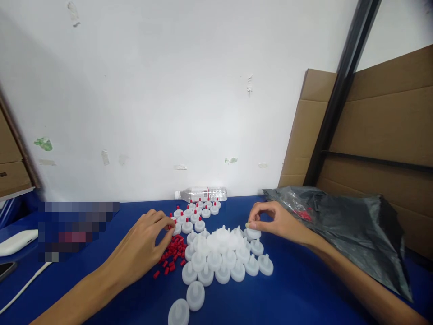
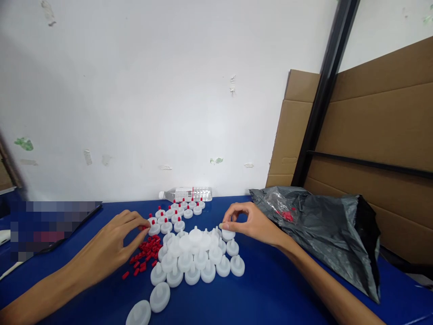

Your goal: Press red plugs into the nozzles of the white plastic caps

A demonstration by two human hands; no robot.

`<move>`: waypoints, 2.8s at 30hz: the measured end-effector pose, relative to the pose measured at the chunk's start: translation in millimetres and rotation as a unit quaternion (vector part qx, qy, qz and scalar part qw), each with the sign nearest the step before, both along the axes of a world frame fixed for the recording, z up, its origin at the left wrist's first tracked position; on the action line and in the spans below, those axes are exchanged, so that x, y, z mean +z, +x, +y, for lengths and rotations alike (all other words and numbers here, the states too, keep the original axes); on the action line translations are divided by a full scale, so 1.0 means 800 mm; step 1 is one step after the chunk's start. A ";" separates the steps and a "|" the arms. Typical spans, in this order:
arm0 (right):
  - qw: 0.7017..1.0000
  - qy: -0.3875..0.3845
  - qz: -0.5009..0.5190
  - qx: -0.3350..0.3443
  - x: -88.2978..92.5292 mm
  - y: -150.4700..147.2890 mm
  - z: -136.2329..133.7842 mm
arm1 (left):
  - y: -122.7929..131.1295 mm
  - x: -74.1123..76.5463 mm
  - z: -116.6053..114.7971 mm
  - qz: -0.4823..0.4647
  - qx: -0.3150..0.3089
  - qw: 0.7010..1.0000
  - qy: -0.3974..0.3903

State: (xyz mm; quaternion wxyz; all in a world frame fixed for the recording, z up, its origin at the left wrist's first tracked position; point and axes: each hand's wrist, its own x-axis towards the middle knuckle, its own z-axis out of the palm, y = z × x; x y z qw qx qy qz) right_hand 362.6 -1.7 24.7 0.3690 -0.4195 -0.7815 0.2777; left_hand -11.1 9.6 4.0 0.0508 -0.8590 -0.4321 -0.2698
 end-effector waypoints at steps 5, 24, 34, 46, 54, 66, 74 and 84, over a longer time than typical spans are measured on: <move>1.000 -0.005 -0.016 0.008 0.002 0.001 -0.003 | 0.000 -0.002 0.001 -0.001 -0.006 1.000 -0.002; 0.999 -0.011 -0.041 0.013 0.004 0.000 -0.004 | 0.001 -0.005 0.001 0.006 -0.016 1.000 -0.015; 0.997 0.048 -0.021 -0.062 0.001 0.000 0.002 | 0.001 -0.005 0.001 0.006 -0.012 0.999 -0.030; 0.998 0.019 -0.027 -0.044 0.000 -0.001 0.003 | 0.003 -0.007 0.001 0.008 -0.021 1.000 -0.013; 0.999 0.015 -0.025 -0.033 -0.004 -0.002 0.003 | 0.005 -0.006 -0.001 0.008 -0.026 1.000 -0.011; 0.999 0.026 -0.045 -0.014 -0.008 -0.002 0.004 | 0.005 -0.009 -0.001 0.015 -0.029 0.999 -0.018; 0.997 0.036 -0.061 -0.015 -0.010 0.000 0.004 | 0.004 -0.010 -0.002 0.016 -0.030 0.999 -0.021; 0.996 0.043 -0.076 -0.017 -0.008 0.003 0.003 | 0.005 -0.013 0.001 0.017 -0.032 0.999 -0.018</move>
